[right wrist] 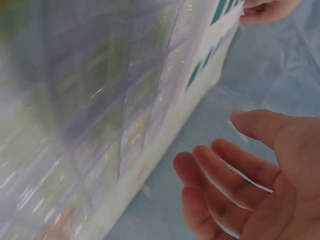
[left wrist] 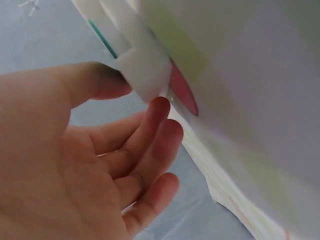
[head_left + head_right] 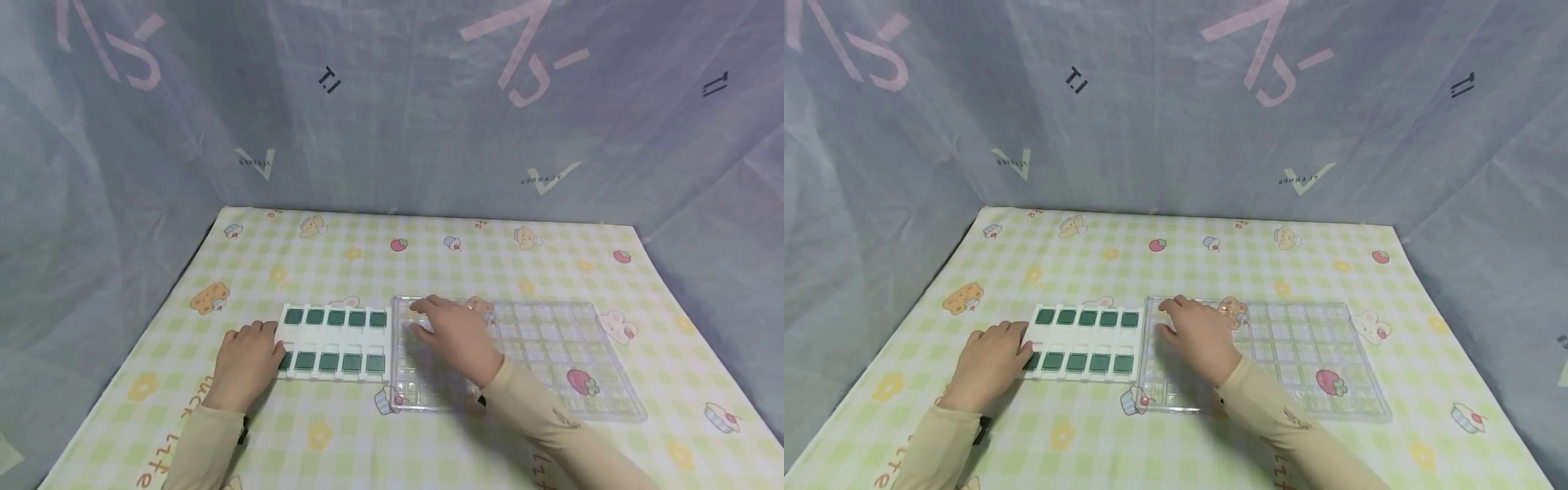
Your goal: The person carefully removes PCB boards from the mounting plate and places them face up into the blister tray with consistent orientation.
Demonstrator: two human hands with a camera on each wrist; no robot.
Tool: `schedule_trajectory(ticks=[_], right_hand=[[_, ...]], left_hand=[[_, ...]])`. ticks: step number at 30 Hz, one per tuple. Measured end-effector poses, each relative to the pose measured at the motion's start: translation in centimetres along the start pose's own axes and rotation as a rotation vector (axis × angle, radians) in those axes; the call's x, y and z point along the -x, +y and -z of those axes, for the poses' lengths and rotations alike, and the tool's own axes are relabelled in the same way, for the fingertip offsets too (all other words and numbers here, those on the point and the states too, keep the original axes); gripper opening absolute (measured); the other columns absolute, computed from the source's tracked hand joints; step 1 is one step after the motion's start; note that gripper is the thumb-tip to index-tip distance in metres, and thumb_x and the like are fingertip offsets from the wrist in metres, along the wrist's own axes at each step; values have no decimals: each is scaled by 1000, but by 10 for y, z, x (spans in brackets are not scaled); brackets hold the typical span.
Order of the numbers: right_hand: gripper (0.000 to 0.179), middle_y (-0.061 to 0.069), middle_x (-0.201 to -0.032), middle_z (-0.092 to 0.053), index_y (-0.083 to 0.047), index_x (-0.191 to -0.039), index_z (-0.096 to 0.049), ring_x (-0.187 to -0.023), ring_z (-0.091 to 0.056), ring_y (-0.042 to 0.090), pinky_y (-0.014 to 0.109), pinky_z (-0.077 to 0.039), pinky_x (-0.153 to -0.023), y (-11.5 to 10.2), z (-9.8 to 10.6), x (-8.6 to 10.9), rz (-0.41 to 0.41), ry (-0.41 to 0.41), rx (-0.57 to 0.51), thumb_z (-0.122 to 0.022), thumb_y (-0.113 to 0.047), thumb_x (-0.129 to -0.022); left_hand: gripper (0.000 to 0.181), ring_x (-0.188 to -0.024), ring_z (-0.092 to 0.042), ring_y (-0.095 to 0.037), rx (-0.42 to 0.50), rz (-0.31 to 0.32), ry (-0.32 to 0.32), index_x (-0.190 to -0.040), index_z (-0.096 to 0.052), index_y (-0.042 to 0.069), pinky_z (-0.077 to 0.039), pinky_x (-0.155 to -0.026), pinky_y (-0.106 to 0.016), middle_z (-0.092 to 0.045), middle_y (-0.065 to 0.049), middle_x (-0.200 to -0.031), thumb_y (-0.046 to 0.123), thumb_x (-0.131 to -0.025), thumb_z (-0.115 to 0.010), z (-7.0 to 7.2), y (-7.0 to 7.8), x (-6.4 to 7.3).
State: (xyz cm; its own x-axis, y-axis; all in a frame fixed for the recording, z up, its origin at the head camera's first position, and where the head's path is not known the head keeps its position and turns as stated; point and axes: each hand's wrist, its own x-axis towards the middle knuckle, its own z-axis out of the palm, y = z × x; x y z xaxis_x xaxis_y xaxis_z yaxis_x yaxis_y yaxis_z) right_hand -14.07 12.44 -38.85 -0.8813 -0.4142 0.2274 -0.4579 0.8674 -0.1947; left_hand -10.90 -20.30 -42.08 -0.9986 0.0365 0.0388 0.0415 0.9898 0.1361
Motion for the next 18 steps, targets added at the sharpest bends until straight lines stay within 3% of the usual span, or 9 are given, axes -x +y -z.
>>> schedule_trajectory(ticks=[5, 11, 18], right_hand=[[24, 0, -99, -74, -14, -113, -73, -85, -71, 17, 34, -57, -75, -6, -17, -27, -1, -127, -103, -76, -26, -92], [29, -2, -94, -70, -13, -111, -74, -77, -64, 11, 30, -54, -70, -16, -35, -44, 40, -169, -103, -79, -31, -89], [28, -1, -93, -66, -11, -108, -74, -69, -54, 9, 29, -50, -64, -24, -40, -51, 35, -178, -72, -82, -28, -87]], left_hand=[[41, -105, -64, -42, 10, 6, -15, -126, -63, -10, -44, -91, -56, -68, -26, -117, 20, -97, -63, -2, -2, 2], [40, -104, -65, -41, -4, -7, 7, -124, -64, -10, -45, -89, -55, -69, -25, -115, 19, -96, -64, -3, -2, 5], [38, -103, -66, -41, -13, -38, 74, -122, -66, -9, -46, -89, -55, -70, -25, -112, 18, -96, -65, -1, -2, 4]])
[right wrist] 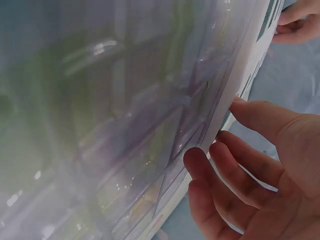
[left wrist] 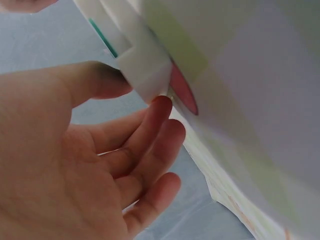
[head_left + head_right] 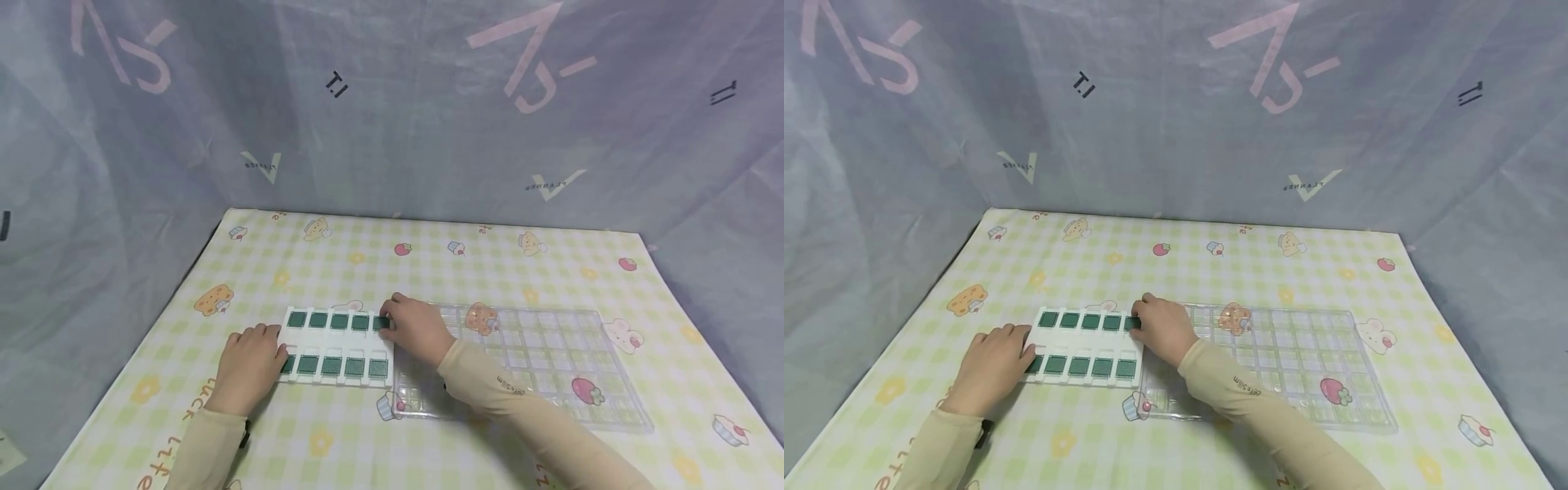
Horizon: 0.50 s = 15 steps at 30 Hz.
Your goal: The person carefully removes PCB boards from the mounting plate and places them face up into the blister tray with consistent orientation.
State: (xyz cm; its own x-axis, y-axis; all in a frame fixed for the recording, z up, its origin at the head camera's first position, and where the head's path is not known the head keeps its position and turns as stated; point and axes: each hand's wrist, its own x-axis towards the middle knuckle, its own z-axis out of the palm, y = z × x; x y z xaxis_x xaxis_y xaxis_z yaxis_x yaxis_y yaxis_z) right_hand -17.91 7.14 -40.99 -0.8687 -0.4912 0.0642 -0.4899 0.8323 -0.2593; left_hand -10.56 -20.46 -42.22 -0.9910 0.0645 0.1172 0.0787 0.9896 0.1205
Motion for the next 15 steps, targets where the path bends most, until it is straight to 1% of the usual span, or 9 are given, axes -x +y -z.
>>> schedule_trajectory(ticks=[7, 15], right_hand=[[28, -1, -94, -66, -13, -108, -75, -70, -54, 8, 27, -50, -64, 3, -3, -1, -15, -6, 0, -82, -29, -86], [28, -1, -97, -66, -13, -108, -75, -75, -58, 9, 29, -53, -66, 2, -5, -2, -38, -7, -7, -82, -29, -87]], left_hand=[[39, -104, -66, -42, 3, 3, -9, -123, -66, -9, -46, -90, -56, -69, -25, -114, 19, -96, -65, 1, 1, -1], [39, -105, -65, -41, -12, 14, -19, -124, -65, -9, -45, -90, -55, -69, -25, -114, 19, -97, -65, 0, 1, -2]])
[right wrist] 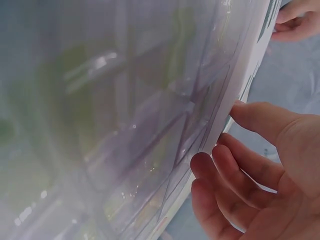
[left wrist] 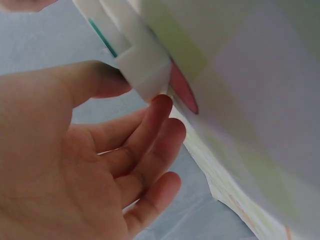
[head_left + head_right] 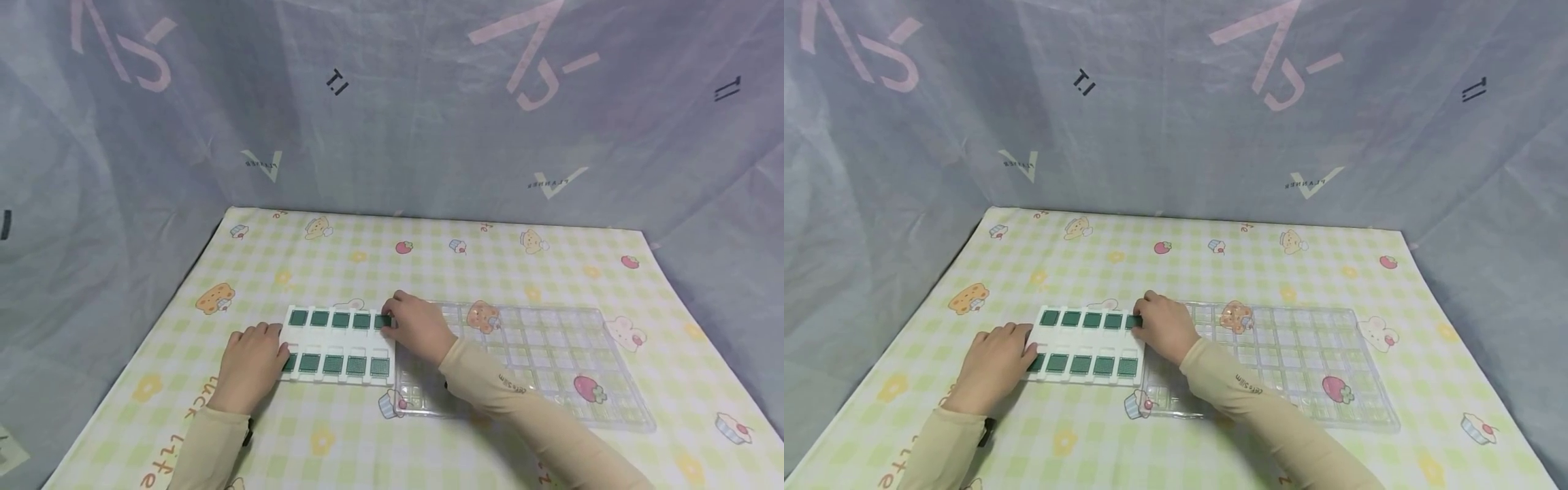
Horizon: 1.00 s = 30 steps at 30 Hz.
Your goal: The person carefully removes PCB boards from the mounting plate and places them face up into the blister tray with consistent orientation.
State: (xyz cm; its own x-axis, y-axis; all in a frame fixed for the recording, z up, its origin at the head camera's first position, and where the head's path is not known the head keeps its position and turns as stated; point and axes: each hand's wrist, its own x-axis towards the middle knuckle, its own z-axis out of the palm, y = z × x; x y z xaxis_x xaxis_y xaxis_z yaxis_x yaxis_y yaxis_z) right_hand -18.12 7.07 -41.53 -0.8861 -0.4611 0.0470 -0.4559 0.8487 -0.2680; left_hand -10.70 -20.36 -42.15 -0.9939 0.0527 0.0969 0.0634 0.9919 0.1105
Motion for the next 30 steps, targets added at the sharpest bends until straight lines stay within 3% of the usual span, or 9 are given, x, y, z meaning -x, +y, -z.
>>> schedule_trajectory(ticks=[6, 20, 30], right_hand=[[29, 0, -95, -66, -12, -108, -75, -73, -57, 9, 30, -53, -66, 1, 0, -1, 23, -3, 2, -81, -31, -87], [29, -2, -96, -65, -13, -107, -74, -71, -54, 7, 26, -52, -65, 5, 6, -2, 30, 5, 7, -81, -33, -87], [28, -1, -100, -66, -12, -109, -74, -81, -65, 10, 29, -56, -70, 11, 13, 1, 47, 9, 20, -81, -30, -87]], left_hand=[[40, -104, -66, -40, -7, 16, -23, -125, -65, -9, -45, -89, -54, -69, -25, -115, 20, -97, -64, -1, 0, 2], [40, -102, -66, -41, 3, 6, -5, -125, -64, -8, -46, -88, -54, -70, -25, -114, 20, -97, -65, 1, -1, -1], [41, -101, -65, -41, 8, 16, -18, -126, -64, -8, -45, -88, -54, -70, -25, -114, 21, -97, -65, -1, -2, -1]])
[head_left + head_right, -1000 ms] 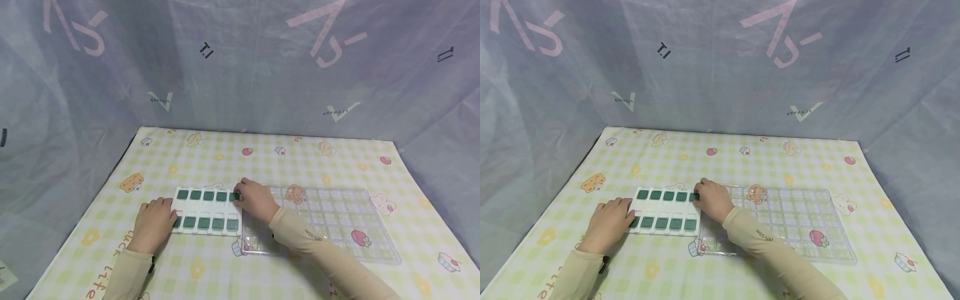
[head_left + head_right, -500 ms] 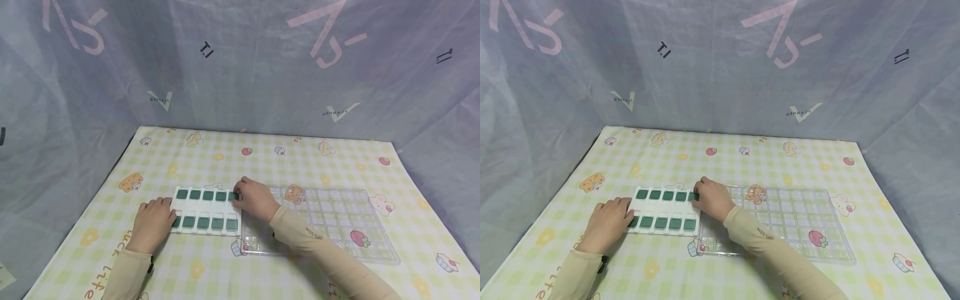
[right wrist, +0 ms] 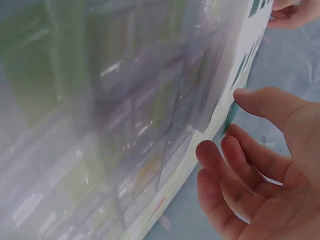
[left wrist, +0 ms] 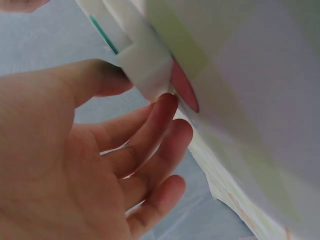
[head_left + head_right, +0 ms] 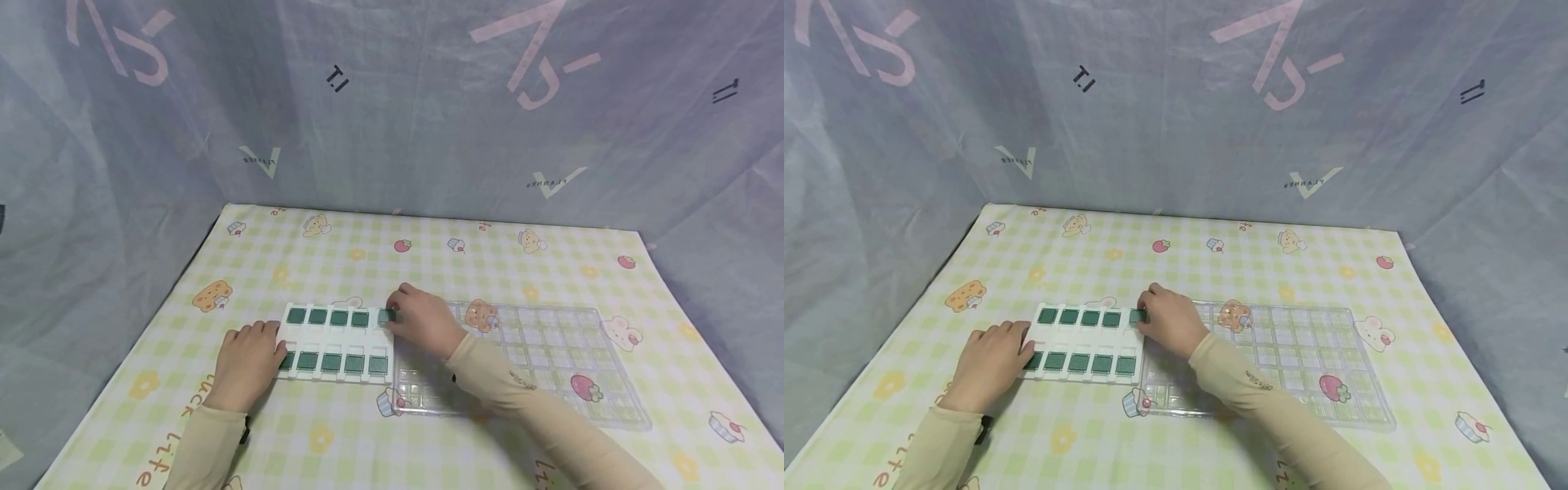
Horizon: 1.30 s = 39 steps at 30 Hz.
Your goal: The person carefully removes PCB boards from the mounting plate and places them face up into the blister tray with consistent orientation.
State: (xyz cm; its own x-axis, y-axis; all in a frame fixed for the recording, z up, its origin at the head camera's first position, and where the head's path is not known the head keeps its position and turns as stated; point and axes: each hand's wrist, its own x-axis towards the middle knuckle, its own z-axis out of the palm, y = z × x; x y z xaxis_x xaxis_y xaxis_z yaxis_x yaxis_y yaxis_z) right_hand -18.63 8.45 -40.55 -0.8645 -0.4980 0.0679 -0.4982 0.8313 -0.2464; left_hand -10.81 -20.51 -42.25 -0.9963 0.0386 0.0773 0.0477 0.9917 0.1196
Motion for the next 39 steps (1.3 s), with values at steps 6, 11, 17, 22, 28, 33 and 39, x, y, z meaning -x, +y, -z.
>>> schedule_trajectory(ticks=[6, 11, 17, 22, 28, 33, 39], right_hand=[[28, 0, -101, -67, -13, -108, -74, -84, -67, 12, 31, -57, -71, 6, 6, 3, -4, 9, 10, -81, -30, -87], [29, 0, -102, -67, -12, -109, -75, -84, -68, 13, 34, -58, -72, 11, 9, 4, -24, -6, -4, -81, -29, -86], [30, -1, -103, -66, -13, -109, -75, -86, -69, 15, 35, -59, -72, 20, 12, 3, -65, -20, -4, -82, -31, -86], [27, -1, -102, -67, -13, -108, -75, -85, -68, 16, 38, -59, -74, 30, 11, 1, -71, -2, 11, -79, -30, -87], [28, 0, -103, -67, -12, -109, -75, -88, -68, 16, 40, -60, -82, 41, 9, -3, -82, -3, 19, -81, -29, -87], [29, 0, -106, -67, -13, -111, -75, -89, -67, 16, 40, -59, -85, 43, 7, -4, -101, -46, 3, -79, -31, -88], [27, -1, -106, -68, -15, -111, -75, -89, -67, 16, 40, -59, -82, 43, 6, -2, -106, -62, -8, -78, -30, -89]], left_hand=[[41, -100, -65, -40, 6, 5, -1, -126, -64, -7, -44, -88, -54, -70, -24, -113, 22, -97, -65, 1, 0, 1], [41, -100, -65, -41, 11, 9, -4, -126, -63, -7, -44, -88, -54, -70, -25, -113, 22, -98, -64, 3, 0, 2], [41, -100, -65, -41, 19, 18, -15, -127, -63, -7, -44, -88, -55, -69, -25, -113, 22, -98, -64, 3, 0, 3], [42, -101, -65, -41, 21, 19, -19, -128, -63, -7, -44, -89, -55, -69, -25, -114, 22, -98, -64, 2, 0, 2], [41, -100, -65, -41, 24, 1, 6, -127, -63, -8, -43, -89, -55, -69, -25, -112, 22, -98, -64, 1, 0, 0], [41, -99, -65, -41, 17, 2, 3, -126, -63, -8, -44, -89, -55, -69, -25, -111, 21, -97, -65, 1, 0, 1], [41, -99, -66, -41, 19, 7, -9, -127, -63, -8, -44, -90, -55, -69, -25, -112, 21, -98, -65, 2, 1, 1]])
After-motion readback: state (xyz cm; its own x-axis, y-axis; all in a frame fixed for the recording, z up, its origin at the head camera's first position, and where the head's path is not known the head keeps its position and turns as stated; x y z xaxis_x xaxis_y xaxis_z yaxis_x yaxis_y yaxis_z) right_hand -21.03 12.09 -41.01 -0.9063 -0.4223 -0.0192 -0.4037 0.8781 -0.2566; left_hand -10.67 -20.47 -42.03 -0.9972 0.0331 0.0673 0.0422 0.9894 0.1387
